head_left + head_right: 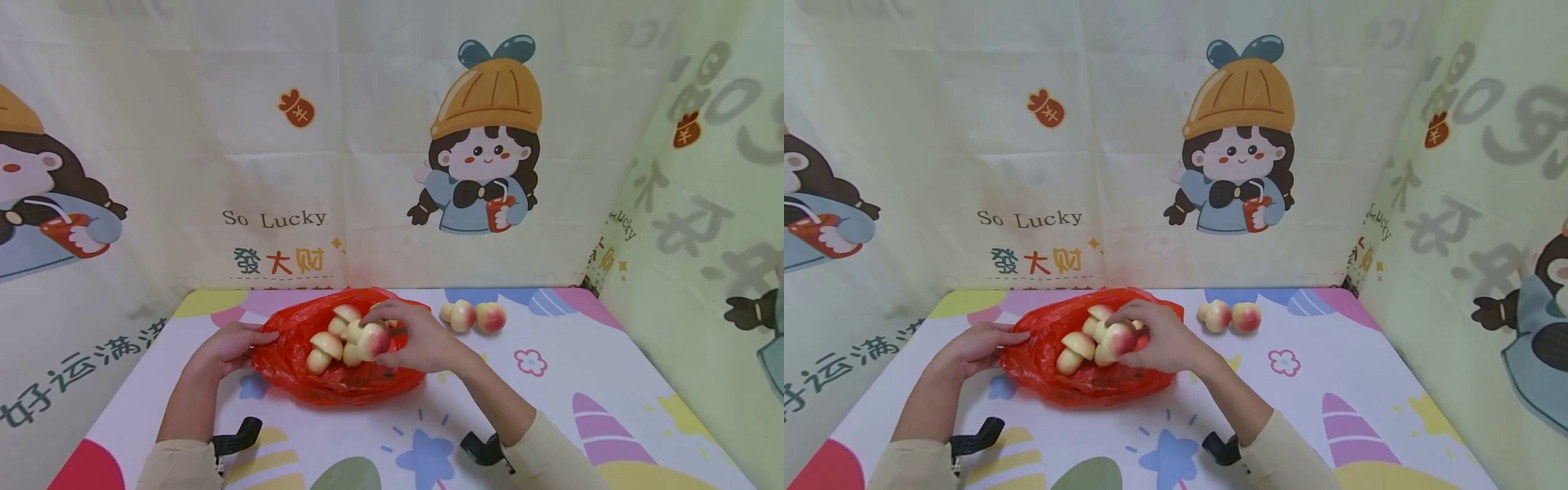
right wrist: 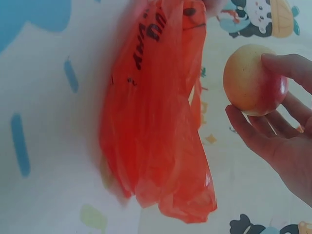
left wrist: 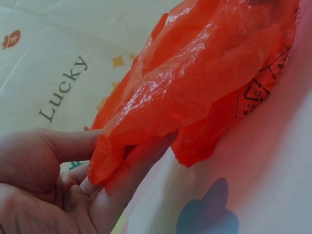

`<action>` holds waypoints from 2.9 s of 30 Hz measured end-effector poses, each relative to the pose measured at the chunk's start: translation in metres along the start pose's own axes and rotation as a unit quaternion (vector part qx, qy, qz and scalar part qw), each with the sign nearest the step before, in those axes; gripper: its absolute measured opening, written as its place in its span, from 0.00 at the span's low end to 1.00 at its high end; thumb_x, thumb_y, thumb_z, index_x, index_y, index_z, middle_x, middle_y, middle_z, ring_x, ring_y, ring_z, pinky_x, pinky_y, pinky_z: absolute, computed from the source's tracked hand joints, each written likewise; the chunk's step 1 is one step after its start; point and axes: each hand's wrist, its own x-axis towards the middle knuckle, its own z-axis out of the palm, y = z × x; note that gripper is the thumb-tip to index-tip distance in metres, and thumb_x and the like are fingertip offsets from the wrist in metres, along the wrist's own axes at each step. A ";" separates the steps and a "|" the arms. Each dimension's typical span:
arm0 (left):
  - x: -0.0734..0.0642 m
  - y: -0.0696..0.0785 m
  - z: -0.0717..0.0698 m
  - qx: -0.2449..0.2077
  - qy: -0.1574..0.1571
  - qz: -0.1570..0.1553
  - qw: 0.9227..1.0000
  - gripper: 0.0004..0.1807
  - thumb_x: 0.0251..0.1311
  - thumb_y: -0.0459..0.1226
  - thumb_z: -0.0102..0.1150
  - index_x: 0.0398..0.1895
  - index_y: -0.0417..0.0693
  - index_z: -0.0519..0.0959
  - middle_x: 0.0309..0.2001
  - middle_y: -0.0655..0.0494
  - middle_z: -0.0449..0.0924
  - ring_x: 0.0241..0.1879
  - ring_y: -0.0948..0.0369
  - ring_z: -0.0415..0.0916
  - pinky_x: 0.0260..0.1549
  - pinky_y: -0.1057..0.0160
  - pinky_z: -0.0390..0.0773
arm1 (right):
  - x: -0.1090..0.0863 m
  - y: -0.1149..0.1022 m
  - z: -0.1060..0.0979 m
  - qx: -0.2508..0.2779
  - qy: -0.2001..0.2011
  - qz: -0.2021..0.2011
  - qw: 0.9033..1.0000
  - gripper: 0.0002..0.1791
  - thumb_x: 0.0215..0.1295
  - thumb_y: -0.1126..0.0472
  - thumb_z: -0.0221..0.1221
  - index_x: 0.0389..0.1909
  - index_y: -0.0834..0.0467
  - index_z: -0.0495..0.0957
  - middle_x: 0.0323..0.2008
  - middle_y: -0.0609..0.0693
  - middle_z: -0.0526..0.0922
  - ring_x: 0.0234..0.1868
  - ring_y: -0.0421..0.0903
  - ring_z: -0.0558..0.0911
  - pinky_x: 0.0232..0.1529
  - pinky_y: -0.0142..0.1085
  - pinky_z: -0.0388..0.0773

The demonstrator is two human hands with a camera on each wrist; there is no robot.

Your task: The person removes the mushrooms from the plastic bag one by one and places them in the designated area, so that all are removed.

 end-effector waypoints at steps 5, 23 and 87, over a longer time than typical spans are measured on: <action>0.000 0.000 0.001 0.000 0.004 -0.002 1.000 0.33 0.72 0.41 0.62 0.72 0.28 0.68 0.43 0.49 0.87 0.36 0.55 0.86 0.40 0.59 0.89 | -0.005 0.004 -0.007 0.019 0.008 0.020 1.000 0.27 0.58 0.60 0.75 0.59 0.41 0.82 0.60 0.37 0.80 0.65 0.43 0.77 0.56 0.45 0.86; 0.002 -0.002 -0.001 0.008 0.000 -0.003 1.000 0.35 0.72 0.42 0.62 0.74 0.29 0.66 0.47 0.48 0.86 0.38 0.55 0.85 0.41 0.59 0.89 | -0.026 0.019 -0.031 0.051 0.044 0.048 0.997 0.27 0.57 0.63 0.75 0.58 0.43 0.82 0.58 0.40 0.81 0.60 0.46 0.79 0.55 0.43 0.87; 0.001 -0.001 -0.001 0.010 -0.003 -0.001 1.000 0.34 0.73 0.42 0.62 0.73 0.29 0.67 0.46 0.49 0.87 0.38 0.55 0.85 0.41 0.59 0.89 | -0.067 0.072 -0.078 -0.017 0.023 0.208 0.978 0.25 0.51 0.69 0.75 0.52 0.54 0.84 0.57 0.57 0.81 0.60 0.60 0.77 0.45 0.44 0.89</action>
